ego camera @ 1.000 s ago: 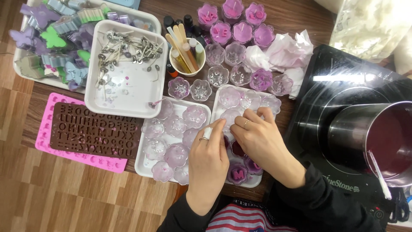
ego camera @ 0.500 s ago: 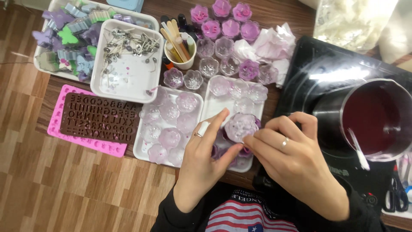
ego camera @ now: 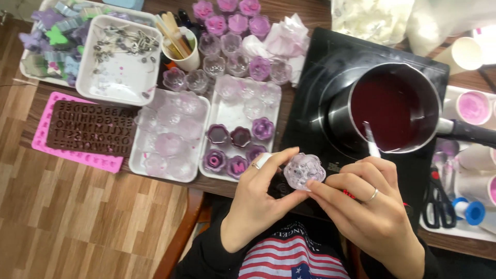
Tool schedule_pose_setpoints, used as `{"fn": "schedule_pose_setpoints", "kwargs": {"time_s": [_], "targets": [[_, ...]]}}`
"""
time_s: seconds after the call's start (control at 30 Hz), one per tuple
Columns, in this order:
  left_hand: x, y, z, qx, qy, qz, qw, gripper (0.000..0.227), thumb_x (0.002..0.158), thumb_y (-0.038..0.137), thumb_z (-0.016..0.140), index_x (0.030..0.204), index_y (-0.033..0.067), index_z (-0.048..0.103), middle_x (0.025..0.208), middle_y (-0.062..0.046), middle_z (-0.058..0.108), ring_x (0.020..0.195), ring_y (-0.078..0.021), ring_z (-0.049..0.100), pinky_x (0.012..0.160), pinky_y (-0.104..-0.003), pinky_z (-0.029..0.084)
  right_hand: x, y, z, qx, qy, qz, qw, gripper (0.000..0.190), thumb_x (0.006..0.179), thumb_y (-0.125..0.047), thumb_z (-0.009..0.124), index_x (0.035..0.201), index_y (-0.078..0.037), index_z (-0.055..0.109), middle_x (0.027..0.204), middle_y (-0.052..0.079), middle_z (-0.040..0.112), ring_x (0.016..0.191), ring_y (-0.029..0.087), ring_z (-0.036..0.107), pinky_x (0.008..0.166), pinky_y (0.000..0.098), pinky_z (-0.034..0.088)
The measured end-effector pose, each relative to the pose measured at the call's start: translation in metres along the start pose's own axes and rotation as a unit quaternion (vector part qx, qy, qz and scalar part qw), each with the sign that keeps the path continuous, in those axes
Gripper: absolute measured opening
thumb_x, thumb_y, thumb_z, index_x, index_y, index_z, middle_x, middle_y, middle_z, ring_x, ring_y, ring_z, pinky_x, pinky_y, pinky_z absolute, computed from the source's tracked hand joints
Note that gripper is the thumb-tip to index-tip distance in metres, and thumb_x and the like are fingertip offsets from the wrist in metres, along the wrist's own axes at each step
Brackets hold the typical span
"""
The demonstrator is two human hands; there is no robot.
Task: The person uses tweezers to place small pink letter-shaped wax pieces into flower-shaped silicone molds, then stirs melted purple wax in a pot on an induction cooker and ladles the melted wax into the molds to fill them, working on one mold at a time.
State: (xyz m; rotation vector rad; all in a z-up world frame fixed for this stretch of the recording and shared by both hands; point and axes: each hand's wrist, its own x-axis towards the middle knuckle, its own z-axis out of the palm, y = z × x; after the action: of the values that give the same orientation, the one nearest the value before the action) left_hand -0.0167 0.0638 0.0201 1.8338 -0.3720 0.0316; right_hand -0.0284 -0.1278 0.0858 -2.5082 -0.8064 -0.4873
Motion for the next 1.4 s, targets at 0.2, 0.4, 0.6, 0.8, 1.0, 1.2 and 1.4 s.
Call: {"fn": "schedule_pose_setpoints", "kwargs": {"time_s": [0.2, 0.4, 0.6, 0.8, 1.0, 1.2, 1.4], "targets": [[-0.001, 0.006, 0.028, -0.037, -0.016, 0.021, 0.999, 0.063, 0.081, 0.022, 0.09, 0.135, 0.0057, 0.062, 0.116, -0.011, 0.073, 0.105, -0.0238, 0.073, 0.09, -0.033, 0.058, -0.04, 0.026, -0.016, -0.033, 0.066, 0.081, 0.994, 0.033, 0.075, -0.013, 0.09, 0.104, -0.009, 0.077, 0.091, 0.002, 0.066, 0.089, 0.021, 0.062, 0.086, 0.0364, 0.045], [0.004, 0.006, 0.045, -0.021, -0.002, 0.001, 1.0, 0.059, 0.077, 0.019, 0.09, 0.129, 0.0071, 0.065, 0.115, -0.008, 0.074, 0.101, -0.0216, 0.073, 0.083, -0.031, 0.057, -0.045, 0.051, -0.02, -0.083, 0.089, 0.158, 0.98, 0.038, 0.069, -0.012, 0.091, 0.105, -0.005, 0.078, 0.09, 0.006, 0.067, 0.085, 0.024, 0.061, 0.081, 0.037, 0.046], [0.008, 0.0, 0.058, -0.012, 0.001, -0.026, 1.0, 0.057, 0.071, 0.02, 0.093, 0.12, 0.0069, 0.066, 0.111, -0.007, 0.073, 0.09, -0.0191, 0.07, 0.077, -0.03, 0.055, -0.049, 0.069, -0.008, -0.091, 0.085, 0.113, 0.986, 0.032, 0.077, -0.015, 0.09, 0.106, -0.011, 0.079, 0.094, 0.0, 0.065, 0.089, 0.02, 0.06, 0.092, 0.0389, 0.037], [0.014, -0.002, 0.059, -0.016, -0.011, -0.036, 0.999, 0.059, 0.07, 0.024, 0.094, 0.12, 0.0073, 0.066, 0.104, -0.004, 0.072, 0.086, -0.0173, 0.068, 0.074, -0.029, 0.055, -0.038, 0.081, -0.008, -0.095, 0.077, 0.103, 0.987, 0.023, 0.081, -0.01, 0.085, 0.103, -0.01, 0.078, 0.092, 0.0, 0.068, 0.09, 0.02, 0.063, 0.093, 0.0383, 0.037], [0.016, -0.007, 0.063, -0.044, -0.041, 0.001, 0.998, 0.063, 0.071, 0.027, 0.095, 0.122, 0.0057, 0.065, 0.107, -0.004, 0.069, 0.09, -0.0163, 0.067, 0.076, -0.028, 0.054, -0.047, 0.099, -0.016, -0.089, 0.142, 0.184, 0.969, 0.011, 0.1, -0.004, 0.079, 0.109, -0.007, 0.073, 0.093, 0.005, 0.071, 0.089, 0.02, 0.066, 0.092, 0.0318, 0.044], [0.017, -0.008, 0.069, -0.052, -0.048, -0.005, 0.997, 0.06, 0.074, 0.023, 0.094, 0.124, 0.0063, 0.065, 0.115, -0.005, 0.07, 0.097, -0.0177, 0.068, 0.079, -0.029, 0.055, -0.064, 0.112, -0.016, -0.007, 0.174, 0.278, 0.945, 0.007, 0.113, -0.002, 0.069, 0.118, -0.003, 0.074, 0.091, 0.005, 0.073, 0.081, 0.012, 0.066, 0.083, 0.0235, 0.046], [0.021, -0.011, 0.074, -0.052, -0.035, 0.013, 0.998, 0.057, 0.075, 0.019, 0.091, 0.124, 0.0067, 0.064, 0.122, -0.007, 0.069, 0.106, -0.0191, 0.069, 0.083, -0.031, 0.055, -0.083, 0.117, -0.014, 0.125, 0.259, 0.362, 0.887, 0.014, 0.118, -0.006, 0.061, 0.116, 0.003, 0.071, 0.088, 0.007, 0.071, 0.08, 0.008, 0.066, 0.074, 0.0174, 0.047]]}}
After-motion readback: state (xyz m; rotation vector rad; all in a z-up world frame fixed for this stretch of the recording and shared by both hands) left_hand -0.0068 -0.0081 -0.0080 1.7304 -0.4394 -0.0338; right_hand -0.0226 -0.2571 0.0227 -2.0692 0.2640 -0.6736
